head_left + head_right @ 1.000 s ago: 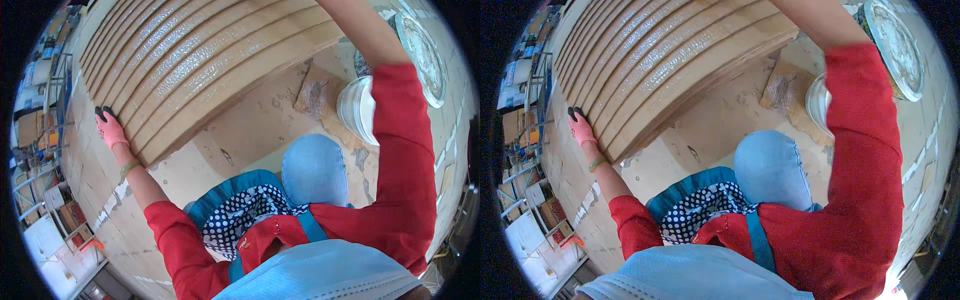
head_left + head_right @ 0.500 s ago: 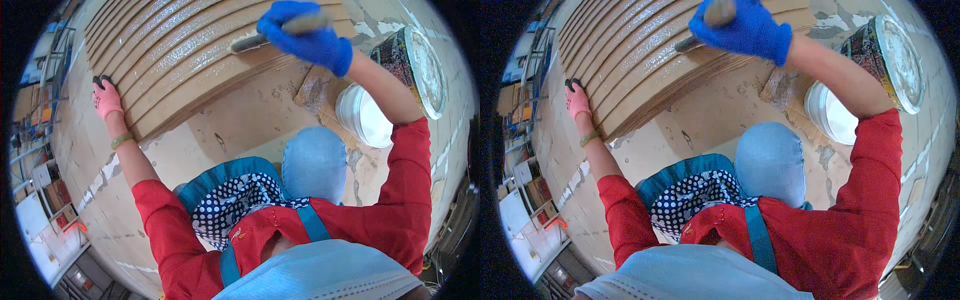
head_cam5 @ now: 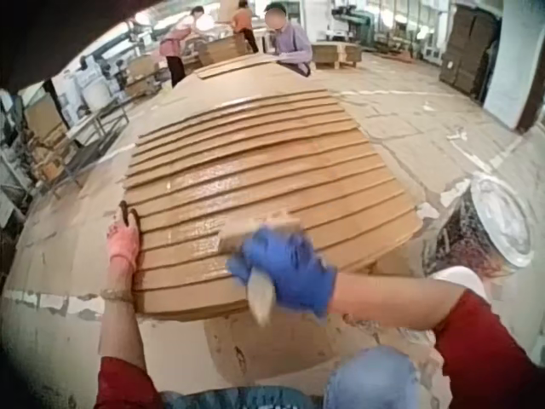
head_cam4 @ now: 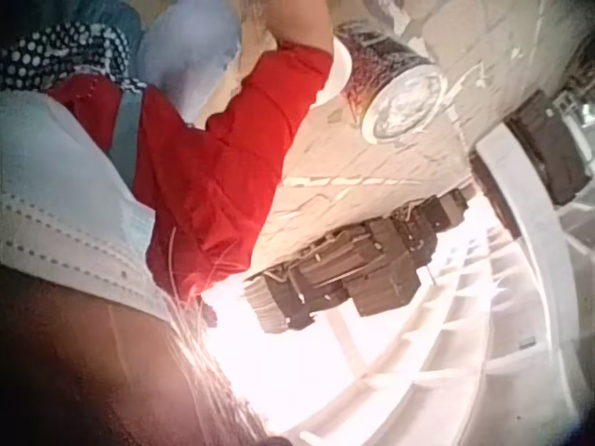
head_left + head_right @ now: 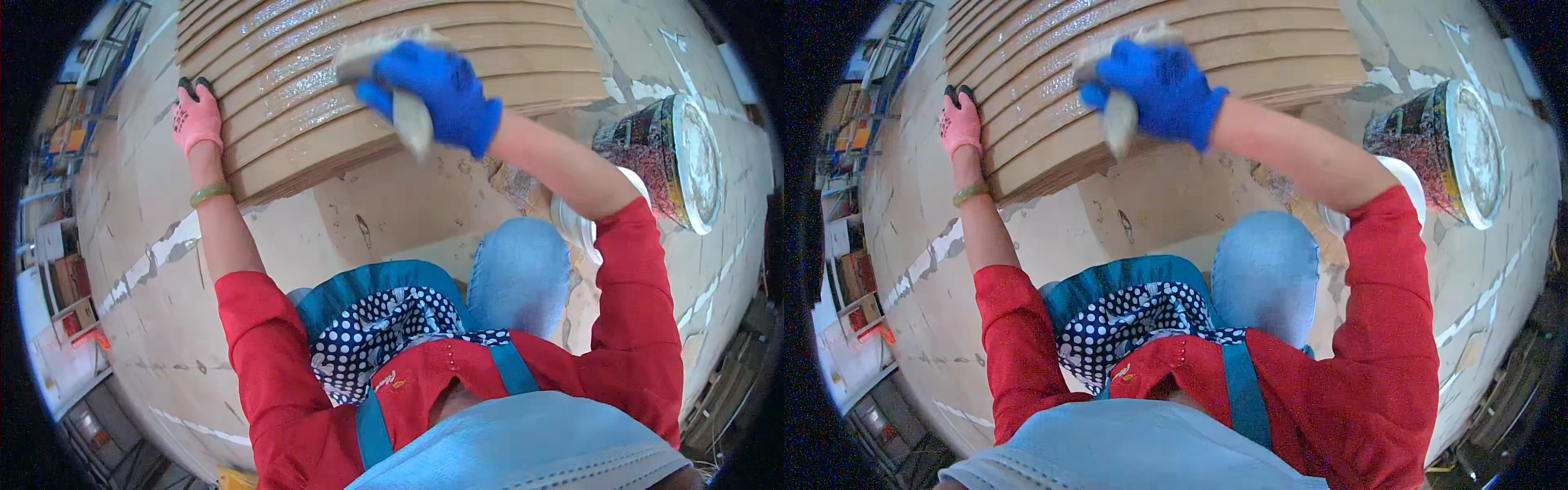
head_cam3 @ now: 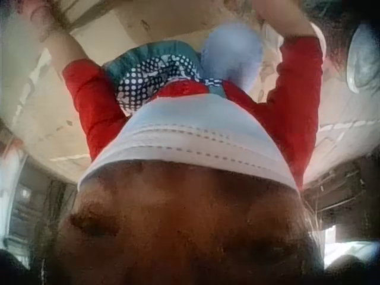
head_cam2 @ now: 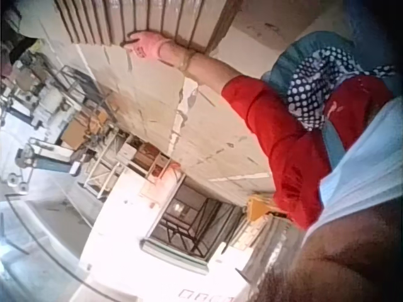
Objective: Applying a white liquid coating to sheets of corrugated cardboard using a wide brush.
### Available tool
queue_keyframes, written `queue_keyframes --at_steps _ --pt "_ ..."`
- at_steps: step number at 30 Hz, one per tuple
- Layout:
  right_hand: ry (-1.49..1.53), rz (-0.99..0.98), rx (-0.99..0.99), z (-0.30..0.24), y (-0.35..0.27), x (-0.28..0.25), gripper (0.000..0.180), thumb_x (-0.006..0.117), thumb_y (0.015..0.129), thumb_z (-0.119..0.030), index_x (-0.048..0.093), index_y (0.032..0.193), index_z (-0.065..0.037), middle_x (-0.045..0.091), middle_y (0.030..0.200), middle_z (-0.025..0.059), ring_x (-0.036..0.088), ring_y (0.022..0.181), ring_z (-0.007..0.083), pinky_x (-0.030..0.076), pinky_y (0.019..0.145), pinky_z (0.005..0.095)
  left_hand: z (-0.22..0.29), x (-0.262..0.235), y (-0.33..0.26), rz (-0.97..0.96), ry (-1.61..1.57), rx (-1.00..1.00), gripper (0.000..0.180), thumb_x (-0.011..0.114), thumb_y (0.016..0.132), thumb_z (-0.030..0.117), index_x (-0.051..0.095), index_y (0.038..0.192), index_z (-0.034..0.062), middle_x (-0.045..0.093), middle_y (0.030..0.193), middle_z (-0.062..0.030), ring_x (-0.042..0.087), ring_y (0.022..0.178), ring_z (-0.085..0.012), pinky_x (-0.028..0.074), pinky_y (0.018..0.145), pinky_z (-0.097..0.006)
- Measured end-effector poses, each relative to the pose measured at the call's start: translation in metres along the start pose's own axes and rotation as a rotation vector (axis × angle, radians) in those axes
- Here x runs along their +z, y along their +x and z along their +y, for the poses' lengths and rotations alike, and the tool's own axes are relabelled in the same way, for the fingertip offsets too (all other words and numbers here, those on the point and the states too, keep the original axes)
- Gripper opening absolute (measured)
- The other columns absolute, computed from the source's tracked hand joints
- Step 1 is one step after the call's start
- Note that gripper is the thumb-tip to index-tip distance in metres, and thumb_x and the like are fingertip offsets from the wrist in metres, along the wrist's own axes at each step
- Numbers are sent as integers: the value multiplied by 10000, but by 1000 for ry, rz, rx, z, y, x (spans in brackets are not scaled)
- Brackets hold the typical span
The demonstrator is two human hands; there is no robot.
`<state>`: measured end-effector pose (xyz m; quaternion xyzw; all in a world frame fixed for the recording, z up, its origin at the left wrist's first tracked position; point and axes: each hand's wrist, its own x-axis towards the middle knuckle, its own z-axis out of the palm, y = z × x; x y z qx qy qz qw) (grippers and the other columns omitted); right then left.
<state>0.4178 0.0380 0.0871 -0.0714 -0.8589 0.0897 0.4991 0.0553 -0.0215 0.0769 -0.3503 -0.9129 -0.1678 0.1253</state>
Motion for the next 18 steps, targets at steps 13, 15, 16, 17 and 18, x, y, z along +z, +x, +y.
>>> queue_keyframes --at_steps 13,15,16,17,18 --pt "143 -246 559 181 84 -100 254 615 899 -277 650 782 -53 551 649 -4 499 553 85 408 491 242 26 9 -2 -10 -81 20 567 366 904 501 448 1339 148 539 1218 -213 542 1110 -370 426 925 -460" --pt "86 -204 754 154 61 -93 250 613 896 -287 652 820 -53 554 653 -21 497 552 83 406 485 238 11 11 -4 -11 -64 11 565 371 902 503 448 1342 156 540 1219 -204 543 1109 -365 426 925 -459" --pt "109 -201 696 142 41 -97 259 590 905 -305 654 863 -58 569 662 -13 522 569 86 409 487 242 9 9 -5 1 -65 12 561 376 901 503 452 1337 159 542 1219 -198 545 1108 -362 428 922 -459" --pt "152 -218 756 117 21 -106 163 607 885 -209 666 861 -59 594 704 -8 530 580 99 424 506 269 4 5 -5 16 -68 7 556 380 900 502 456 1333 161 543 1219 -193 546 1107 -358 429 919 -460" --pt "195 -230 815 89 4 -112 76 624 865 -114 677 859 -60 620 745 -2 538 591 112 439 525 296 0 1 -6 4 -46 -12 556 383 899 502 452 1336 164 542 1225 -189 546 1109 -354 429 916 -461"
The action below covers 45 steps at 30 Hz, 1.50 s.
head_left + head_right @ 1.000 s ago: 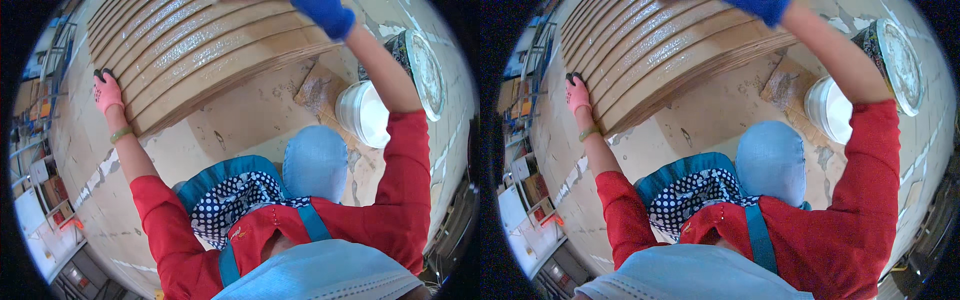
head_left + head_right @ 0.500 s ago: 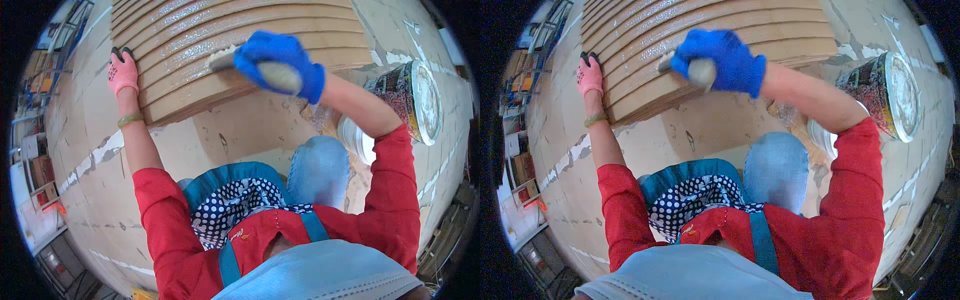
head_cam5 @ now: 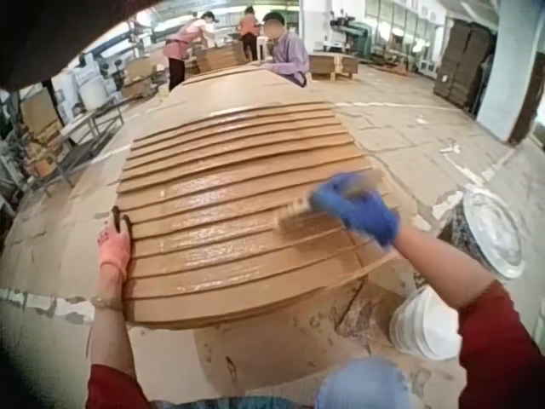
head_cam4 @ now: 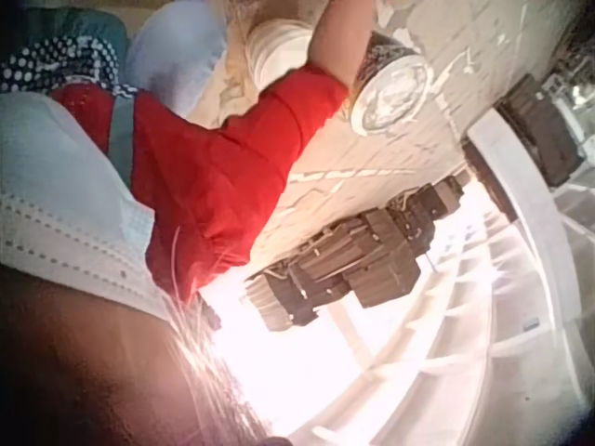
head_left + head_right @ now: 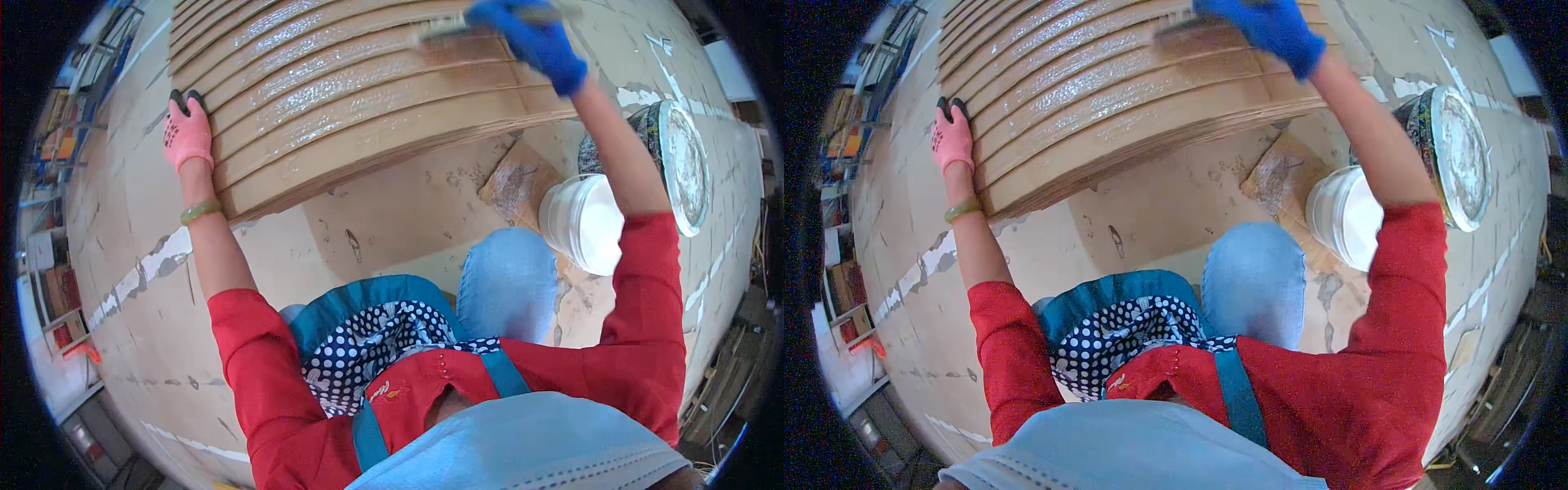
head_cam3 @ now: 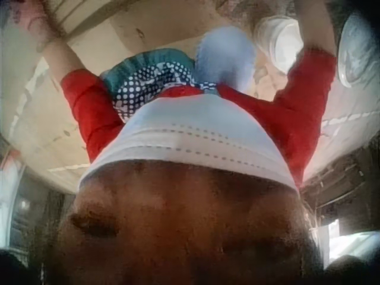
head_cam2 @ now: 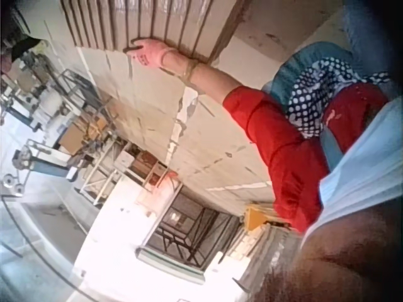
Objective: Applying a white liquid coating to sheets of corrugated cardboard using a wide brush.
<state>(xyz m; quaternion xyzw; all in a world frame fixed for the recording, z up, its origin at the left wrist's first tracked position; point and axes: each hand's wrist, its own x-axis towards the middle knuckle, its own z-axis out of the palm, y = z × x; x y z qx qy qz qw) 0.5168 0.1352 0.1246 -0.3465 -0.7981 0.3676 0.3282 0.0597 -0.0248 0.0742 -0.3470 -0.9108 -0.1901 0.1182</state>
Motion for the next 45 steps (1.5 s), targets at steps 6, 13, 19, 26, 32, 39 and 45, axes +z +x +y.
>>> queue_keyframes --at_steps 6,13,19,26,32,39,45 --pt "294 -29 -79 -42 -56 -12 153 555 901 -109 677 941 -25 651 933 54 472 585 42 393 541 199 -9 10 9 35 21 -9 557 376 896 498 449 1334 161 548 1219 -195 544 1111 -357 428 921 -459" --pt "458 51 341 16 15 -35 203 576 904 -302 633 883 -108 527 604 -6 479 481 95 376 436 243 12 6 8 -13 -33 23 560 353 898 501 436 1353 183 534 1240 -204 541 1115 -366 422 931 -464" --pt "465 -93 633 -54 34 -10 168 572 894 -275 625 887 -115 506 559 -12 451 440 84 362 405 219 -7 4 2 -18 -4 -35 563 355 900 509 438 1348 177 521 1251 -210 541 1112 -384 434 919 -466" --pt "-142 265 -993 -55 159 113 181 647 832 -156 658 953 -23 637 710 92 601 605 201 488 562 307 25 8 5 -5 -66 30 585 365 897 513 438 1353 155 535 1241 -194 552 1107 -356 439 918 -463" --pt "-296 32 -775 -70 129 178 85 674 764 -136 677 776 -52 649 787 172 634 693 303 513 625 363 18 12 -1 -59 -29 -19 599 356 897 516 421 1369 153 530 1243 -202 556 1105 -350 440 913 -460" --pt "45 -189 -768 -84 42 162 59 671 825 -67 676 865 -24 675 810 47 641 708 157 508 635 283 9 0 -4 -85 10 -55 592 344 905 510 397 1386 169 514 1256 -194 566 1088 -344 450 896 -457" --pt "-217 27 -534 -78 203 162 108 691 756 -181 651 722 -86 637 675 111 622 601 248 500 588 330 38 0 -4 -88 -44 -46 594 340 907 513 402 1377 154 530 1257 -193 542 1124 -357 430 929 -450"
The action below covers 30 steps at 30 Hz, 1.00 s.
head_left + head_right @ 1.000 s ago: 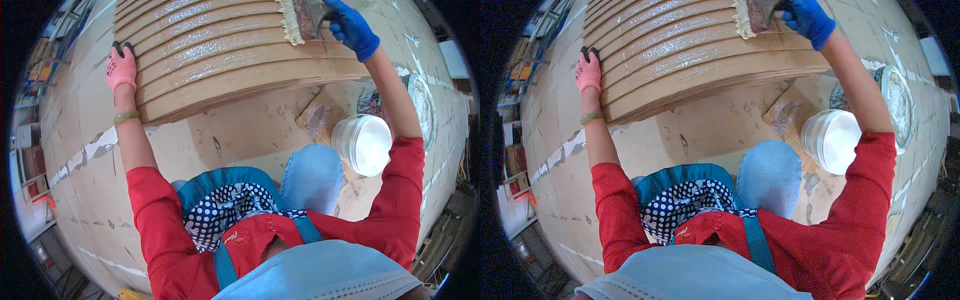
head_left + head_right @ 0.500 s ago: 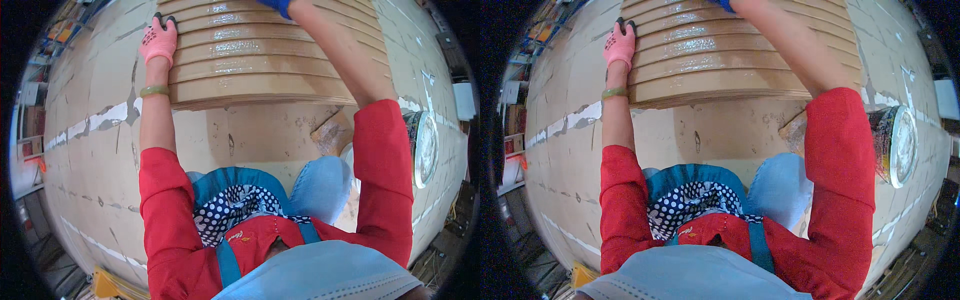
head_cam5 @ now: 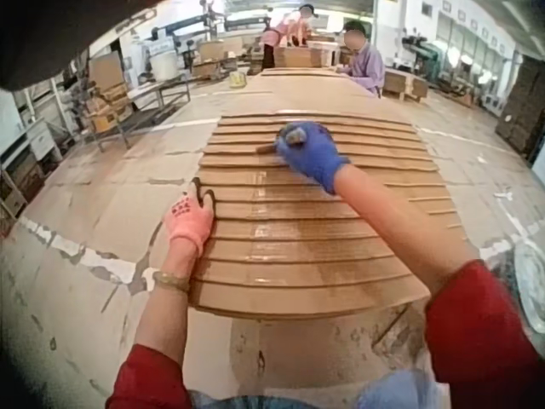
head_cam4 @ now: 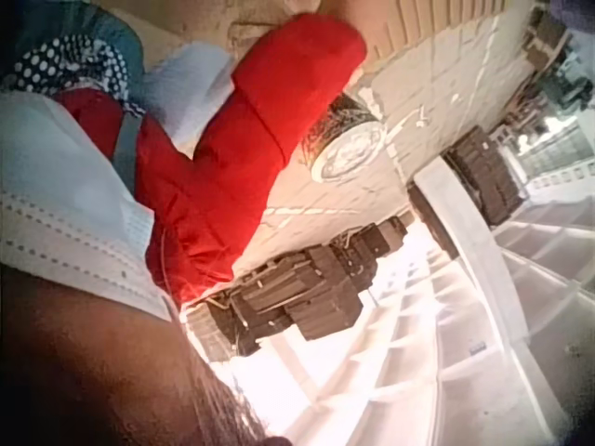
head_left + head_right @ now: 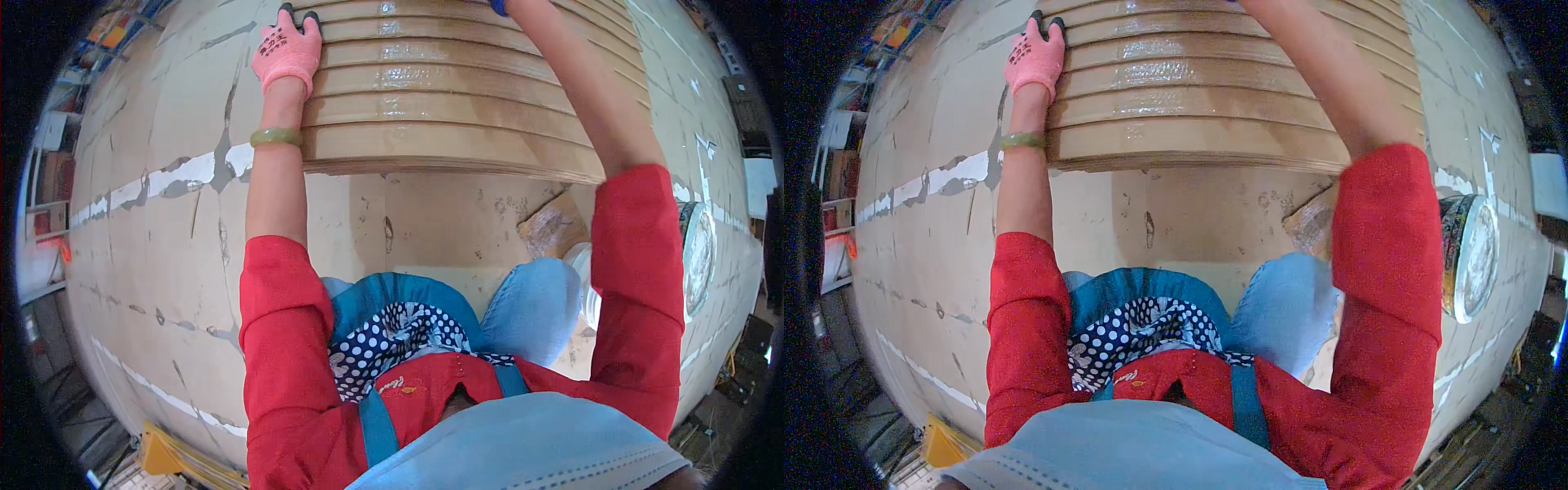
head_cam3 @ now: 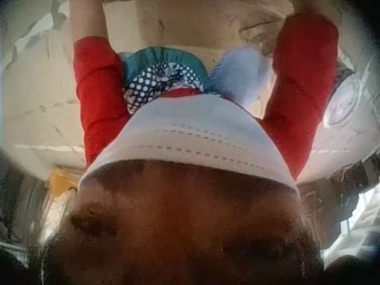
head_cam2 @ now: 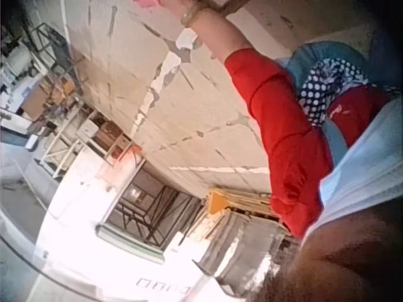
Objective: Applying a white liquid coating to sheets of corrugated cardboard using a wide brush.
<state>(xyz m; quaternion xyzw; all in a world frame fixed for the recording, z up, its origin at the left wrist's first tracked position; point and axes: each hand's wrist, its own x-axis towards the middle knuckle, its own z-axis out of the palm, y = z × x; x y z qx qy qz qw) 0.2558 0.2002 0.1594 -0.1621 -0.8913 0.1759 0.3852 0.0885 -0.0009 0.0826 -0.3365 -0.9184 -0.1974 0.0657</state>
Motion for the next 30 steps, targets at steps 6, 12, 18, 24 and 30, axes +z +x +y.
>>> queue_keyframes --at_steps 6,12,18,24,30 --pt "199 -96 -327 -44 -60 27 91 690 752 -154 641 744 -78 625 681 100 627 665 237 494 624 336 -37 6 0 -5 63 -35 600 335 902 526 399 1374 161 527 1259 -194 535 1131 -355 424 938 -452" --pt "414 -320 -104 -83 -87 -22 88 698 745 -115 642 755 -47 647 740 101 623 665 198 500 620 315 -7 -10 -9 59 -15 -11 512 397 924 434 485 1312 112 605 1138 -218 574 1046 -371 446 917 -441" --pt "194 -145 -107 -63 -62 -4 78 684 740 -120 662 784 -60 644 732 104 617 652 230 494 617 322 -8 5 2 80 -31 50 560 356 927 460 436 1362 116 572 1215 -205 535 1136 -338 407 978 -420" --pt "282 -505 -362 -126 -146 -23 74 661 794 -48 647 859 -15 636 826 100 619 722 241 506 663 323 -17 4 2 32 31 -4 577 355 915 472 429 1367 120 555 1247 -200 537 1147 -331 407 985 -426" --pt "383 -234 -195 -121 -109 -30 68 691 719 -85 633 749 -66 618 709 97 605 646 251 489 621 345 -20 7 3 62 -23 17 564 375 911 463 449 1346 112 570 1218 -207 550 1115 -346 422 960 -430"
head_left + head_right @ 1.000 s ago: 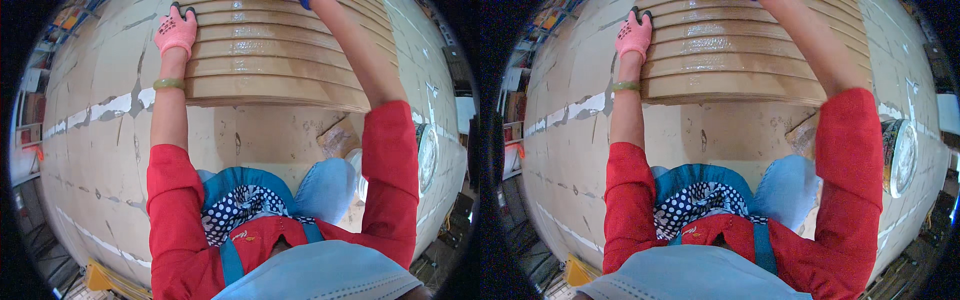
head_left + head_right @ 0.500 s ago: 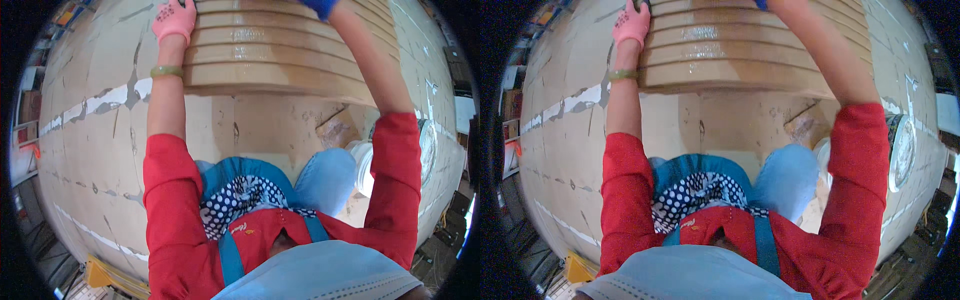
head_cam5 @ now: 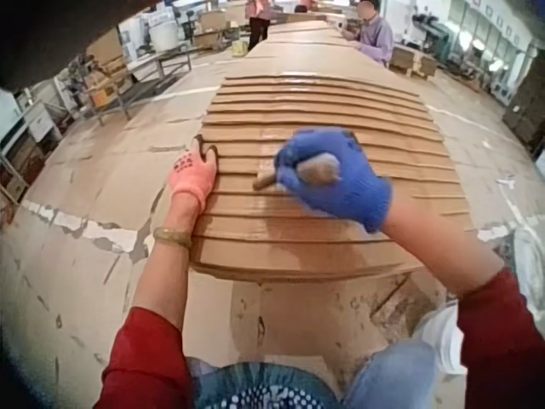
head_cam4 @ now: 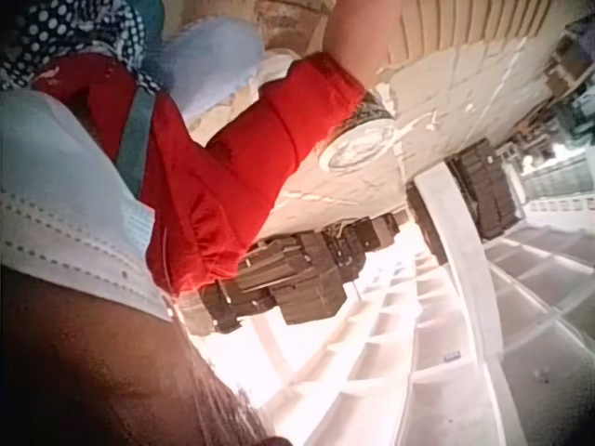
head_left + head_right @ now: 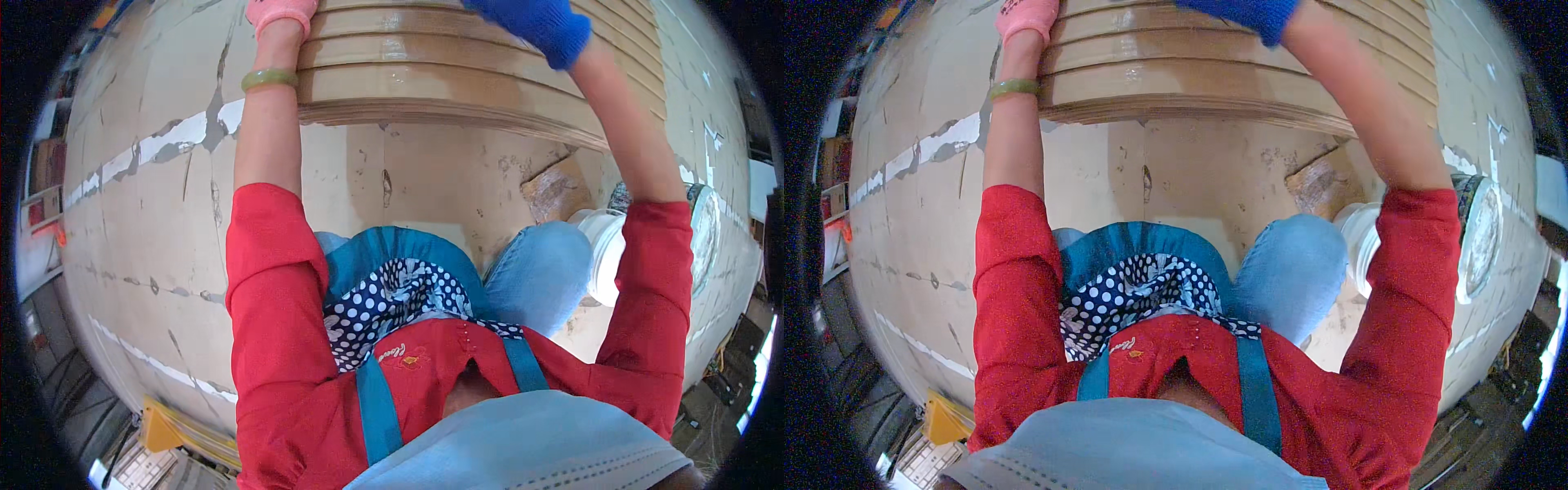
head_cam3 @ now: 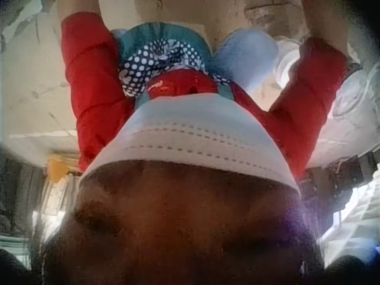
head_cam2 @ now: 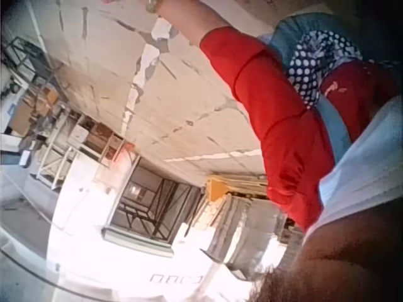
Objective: Applying a white liquid coating to sheets of corrugated cardboard using a wide brush.
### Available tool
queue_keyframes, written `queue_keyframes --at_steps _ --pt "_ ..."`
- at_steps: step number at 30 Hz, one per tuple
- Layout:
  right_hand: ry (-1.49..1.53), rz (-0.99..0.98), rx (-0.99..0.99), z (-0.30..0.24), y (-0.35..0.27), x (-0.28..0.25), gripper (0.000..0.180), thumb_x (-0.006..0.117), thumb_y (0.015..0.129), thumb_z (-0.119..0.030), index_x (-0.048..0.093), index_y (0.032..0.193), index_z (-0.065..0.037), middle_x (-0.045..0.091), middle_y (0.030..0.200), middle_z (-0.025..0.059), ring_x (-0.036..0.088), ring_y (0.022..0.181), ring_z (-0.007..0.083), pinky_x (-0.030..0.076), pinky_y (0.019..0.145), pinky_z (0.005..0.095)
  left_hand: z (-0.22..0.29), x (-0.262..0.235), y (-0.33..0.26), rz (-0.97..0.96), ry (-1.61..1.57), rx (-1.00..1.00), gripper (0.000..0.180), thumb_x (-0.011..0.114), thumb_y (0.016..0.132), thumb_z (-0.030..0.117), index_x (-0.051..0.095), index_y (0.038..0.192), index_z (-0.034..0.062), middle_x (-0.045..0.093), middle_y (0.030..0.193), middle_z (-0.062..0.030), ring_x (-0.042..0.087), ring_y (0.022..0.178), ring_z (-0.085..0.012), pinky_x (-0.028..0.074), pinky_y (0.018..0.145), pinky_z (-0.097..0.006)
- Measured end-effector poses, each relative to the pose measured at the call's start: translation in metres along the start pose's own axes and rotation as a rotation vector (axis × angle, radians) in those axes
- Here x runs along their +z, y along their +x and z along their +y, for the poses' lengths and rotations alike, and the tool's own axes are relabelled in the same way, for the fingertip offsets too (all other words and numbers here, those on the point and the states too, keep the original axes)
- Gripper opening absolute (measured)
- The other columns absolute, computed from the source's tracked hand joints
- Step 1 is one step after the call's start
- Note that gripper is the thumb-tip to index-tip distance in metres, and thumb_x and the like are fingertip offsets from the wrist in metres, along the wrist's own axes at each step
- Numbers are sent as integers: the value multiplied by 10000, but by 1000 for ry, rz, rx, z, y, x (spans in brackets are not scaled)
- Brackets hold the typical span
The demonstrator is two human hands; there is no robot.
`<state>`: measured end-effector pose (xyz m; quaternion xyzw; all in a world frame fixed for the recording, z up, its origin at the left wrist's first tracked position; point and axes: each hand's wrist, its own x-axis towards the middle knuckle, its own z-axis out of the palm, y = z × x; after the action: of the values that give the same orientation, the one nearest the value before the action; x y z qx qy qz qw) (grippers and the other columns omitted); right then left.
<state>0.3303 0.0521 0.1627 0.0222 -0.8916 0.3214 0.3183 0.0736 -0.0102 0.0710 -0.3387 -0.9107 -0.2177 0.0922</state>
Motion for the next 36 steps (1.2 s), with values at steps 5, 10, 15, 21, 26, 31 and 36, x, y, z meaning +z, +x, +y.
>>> queue_keyframes --at_steps 5,10,15,21,26,31,36 --pt "-128 -257 -30 5 -45 16 143 657 787 -118 658 907 -41 654 903 144 639 824 265 505 730 352 6 7 0 73 -54 65 525 409 911 439 469 1329 127 602 1151 -215 575 1054 -365 444 918 -440" --pt "82 -12 58 -42 -126 -25 76 642 813 -91 661 876 -53 650 824 113 647 786 241 502 651 326 -1 1 2 -1 -41 49 574 422 903 470 454 1332 89 576 1201 -217 551 1105 -357 426 946 -431" --pt "326 187 548 -63 -224 -24 77 678 807 -108 655 844 -44 636 787 80 616 717 156 481 600 290 -17 3 11 -2 64 34 602 363 883 518 456 1337 133 545 1240 -215 538 1132 -360 419 941 -441" --pt "372 699 1280 -13 -364 36 141 737 778 -159 628 784 -69 592 677 33 534 520 111 415 453 259 -23 1 16 46 -39 12 688 449 849 536 452 1328 43 559 1235 -212 525 1155 -354 394 966 -427" --pt "406 1004 1617 17 -436 69 162 689 816 -182 665 913 -56 610 742 26 520 508 103 415 440 270 -68 -15 0 -503 -908 -216 635 540 893 428 441 1327 -25 524 1301 -100 485 1172 -188 370 992 -309" --pt "412 1312 1476 36 -462 83 228 644 843 -201 625 1004 -41 594 744 26 553 574 136 457 494 297 -192 -37 -22 -539 -617 327 690 672 825 228 347 1388 -5 461 1367 -152 475 1219 -223 369 1035 -352" --pt "452 1343 1330 35 -511 80 222 627 832 -193 622 999 -46 623 846 65 595 722 163 493 609 320 -186 -34 -83 -433 -134 622 807 773 732 126 331 1396 2 395 1401 -158 421 1263 -290 364 1049 -400"
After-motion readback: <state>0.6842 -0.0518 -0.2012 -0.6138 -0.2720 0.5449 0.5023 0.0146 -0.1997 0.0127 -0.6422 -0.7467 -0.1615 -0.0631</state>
